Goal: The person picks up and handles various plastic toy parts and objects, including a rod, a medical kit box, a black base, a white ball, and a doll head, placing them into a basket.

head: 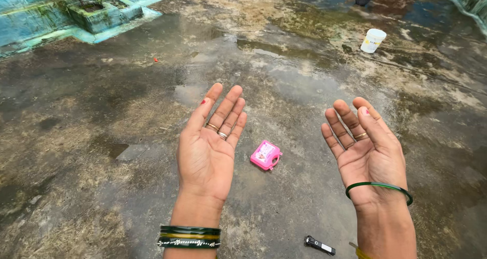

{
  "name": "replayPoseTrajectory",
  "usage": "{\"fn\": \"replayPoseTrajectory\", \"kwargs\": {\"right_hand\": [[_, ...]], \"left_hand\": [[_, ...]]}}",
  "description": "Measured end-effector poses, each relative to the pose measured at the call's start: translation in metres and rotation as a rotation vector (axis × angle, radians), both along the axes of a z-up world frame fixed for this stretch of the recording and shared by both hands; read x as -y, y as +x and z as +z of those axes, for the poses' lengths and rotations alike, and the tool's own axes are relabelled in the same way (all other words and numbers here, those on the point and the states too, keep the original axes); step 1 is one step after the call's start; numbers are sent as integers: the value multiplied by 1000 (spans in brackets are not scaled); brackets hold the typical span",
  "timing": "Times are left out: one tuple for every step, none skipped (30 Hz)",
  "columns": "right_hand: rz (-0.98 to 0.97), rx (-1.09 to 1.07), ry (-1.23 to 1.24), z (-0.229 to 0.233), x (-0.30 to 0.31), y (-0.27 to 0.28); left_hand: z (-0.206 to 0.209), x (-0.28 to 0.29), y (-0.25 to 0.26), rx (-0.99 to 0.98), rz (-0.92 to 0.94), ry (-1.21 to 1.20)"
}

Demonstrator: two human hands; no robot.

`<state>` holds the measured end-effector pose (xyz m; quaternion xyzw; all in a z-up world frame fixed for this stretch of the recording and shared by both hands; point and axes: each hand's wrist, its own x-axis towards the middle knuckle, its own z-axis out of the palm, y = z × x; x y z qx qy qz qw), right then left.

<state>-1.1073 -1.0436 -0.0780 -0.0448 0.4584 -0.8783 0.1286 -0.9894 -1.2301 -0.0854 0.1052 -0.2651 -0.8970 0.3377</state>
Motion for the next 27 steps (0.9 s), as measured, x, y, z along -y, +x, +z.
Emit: {"fn": "replayPoseTrajectory", "kwargs": {"right_hand": [[-8,3,10,-2,9,-10],[-20,0,20,-3,18,-21],[-26,5,24,-7,26,-32],[-28,10,31,-11,34,-43],[-31,16,38,-15,42,-54],[-41,19,45,-20,49,-64],[-45,15,53,-25,57,-75],[-57,12,58,-31,67,-87],[-73,17,63,-36,79,-100],[-92,30,109,-41,88,-110],[-109,45,155,-47,98,-119],[-142,44,168,-50,109,-133],[-150,84,202,-57,124,-146],[-142,122,236,-62,139,-159],[-160,119,250,-66,148,-169],[-166,157,247,-72,161,-181],[-172,196,243,-77,173,-196],[-172,210,240,-84,183,-209],[-201,231,259,-92,191,-221],[-231,266,290,-102,196,-227],[-233,296,299,-112,203,-235],[-237,328,294,-122,207,-245],[-242,360,288,-132,211,-254],[-243,380,300,-142,215,-263],[-249,388,315,-152,218,-270],[-251,390,324,-163,223,-280],[-248,403,330,-175,228,-288]], "left_hand": [[-3,8,-12,6,-16,13],[-6,16,-26,5,-37,26],[-9,26,-37,10,-43,30],[-13,36,-51,21,-42,36],[-19,46,-64,32,-41,43],[-25,55,-77,35,-52,50],[-32,66,-90,29,-68,65],[-40,78,-105,26,-90,77],[-48,92,-122,30,-107,82],[-56,104,-135,31,-121,106],[-64,116,-150,32,-136,129],[-70,130,-169,31,-169,142],[-76,147,-185,48,-177,156],[-82,161,-200,64,-168,173],[-88,172,-216,60,-185,187],[-93,186,-232,74,-207,216],[-98,201,-250,89,-229,244],[-104,212,-264,103,-229,242],[-111,219,-278,135,-241,234],[-119,224,-287,181,-255,239],[-126,231,-295,211,-257,248],[-134,235,-305,212,-268,234],[-143,239,-315,212,-280,219],[-151,243,-324,232,-281,232],[-159,246,-332,241,-308,223],[-167,251,-343,242,-333,209],[-176,254,-352,255,-331,215]]}}
